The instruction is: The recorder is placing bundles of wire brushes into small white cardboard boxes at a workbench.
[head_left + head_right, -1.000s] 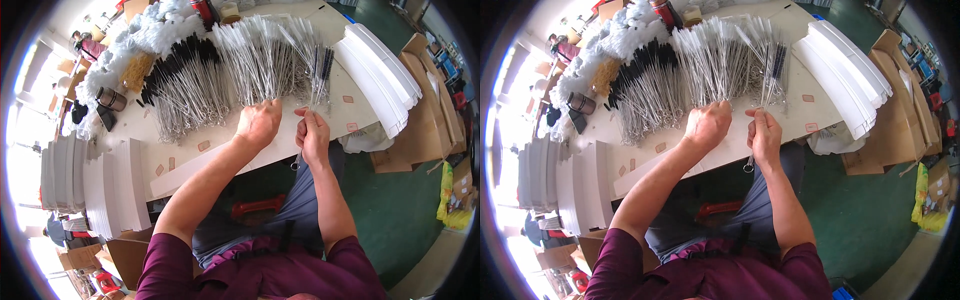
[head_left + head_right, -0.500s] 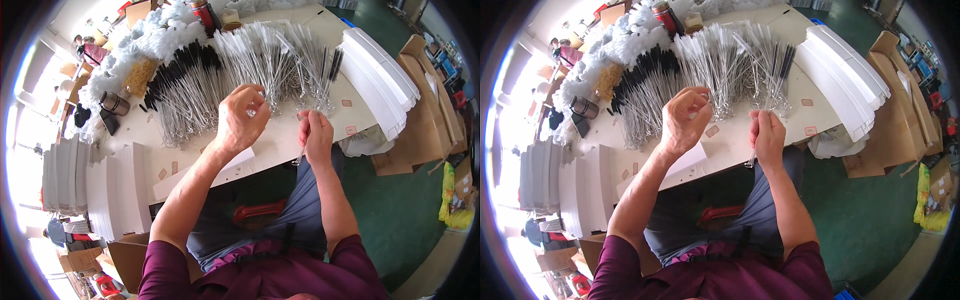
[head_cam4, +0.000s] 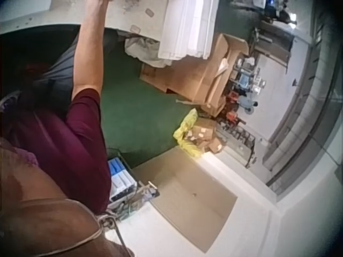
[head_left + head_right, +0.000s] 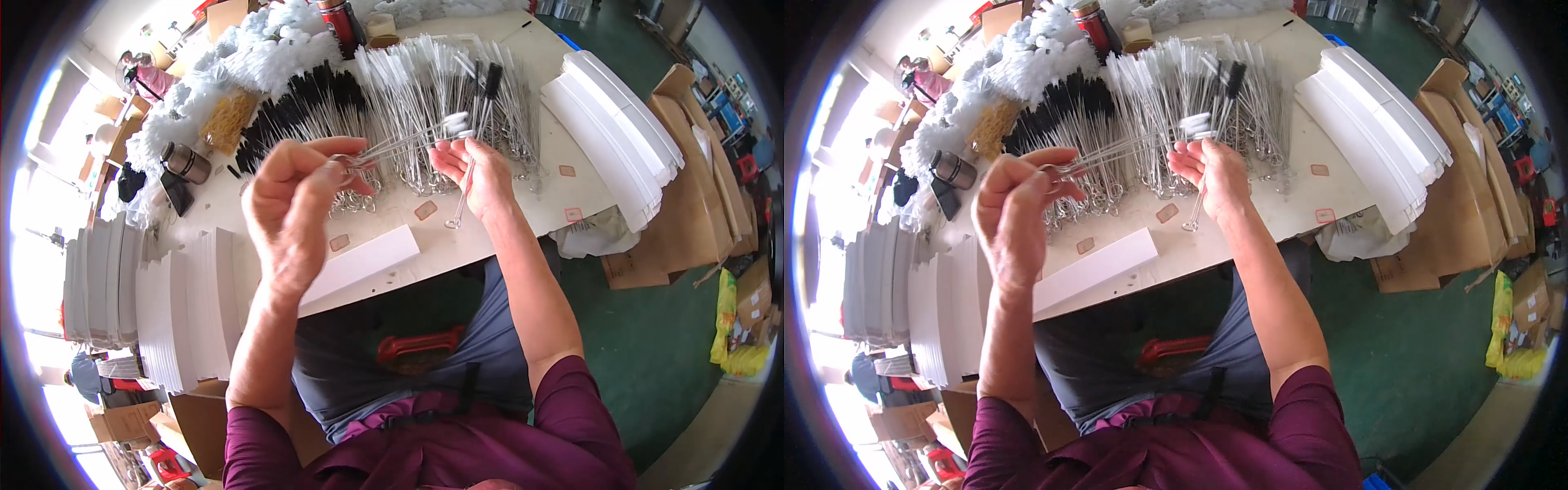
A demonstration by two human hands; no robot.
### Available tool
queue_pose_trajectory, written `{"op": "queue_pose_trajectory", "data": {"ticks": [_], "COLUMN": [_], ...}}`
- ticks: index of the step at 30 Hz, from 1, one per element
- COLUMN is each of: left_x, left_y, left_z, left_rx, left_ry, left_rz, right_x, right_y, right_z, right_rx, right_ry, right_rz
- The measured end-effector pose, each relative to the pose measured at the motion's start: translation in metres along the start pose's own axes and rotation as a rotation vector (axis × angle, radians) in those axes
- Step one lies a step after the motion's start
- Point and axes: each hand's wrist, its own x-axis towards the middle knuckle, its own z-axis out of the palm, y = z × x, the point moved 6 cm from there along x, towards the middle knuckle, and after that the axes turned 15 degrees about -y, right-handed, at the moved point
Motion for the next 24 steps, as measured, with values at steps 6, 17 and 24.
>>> {"op": "queue_pose_trajectory", "data": {"ticks": [6, 17, 24], "left_x": [-0.011, -0.024, -0.025], "left_y": [0.061, 0.104, 0.064], "left_z": [-0.045, -0.049, -0.054], "left_rx": [-0.043, -0.17, -0.163], "left_ry": [0.048, -0.227, -0.187], "left_rz": [0.037, -0.077, -0.211], "right_x": [-0.006, -0.064, -0.127], "right_y": [-0.008, -0.046, 0.008], "right_z": [-0.004, 0.099, 0.138], "right_rx": [-0.164, -0.717, -0.223], "right_ry": [-0.026, -0.524, -0.939], "right_rz": [-0.02, 0.018, 0.652]}}
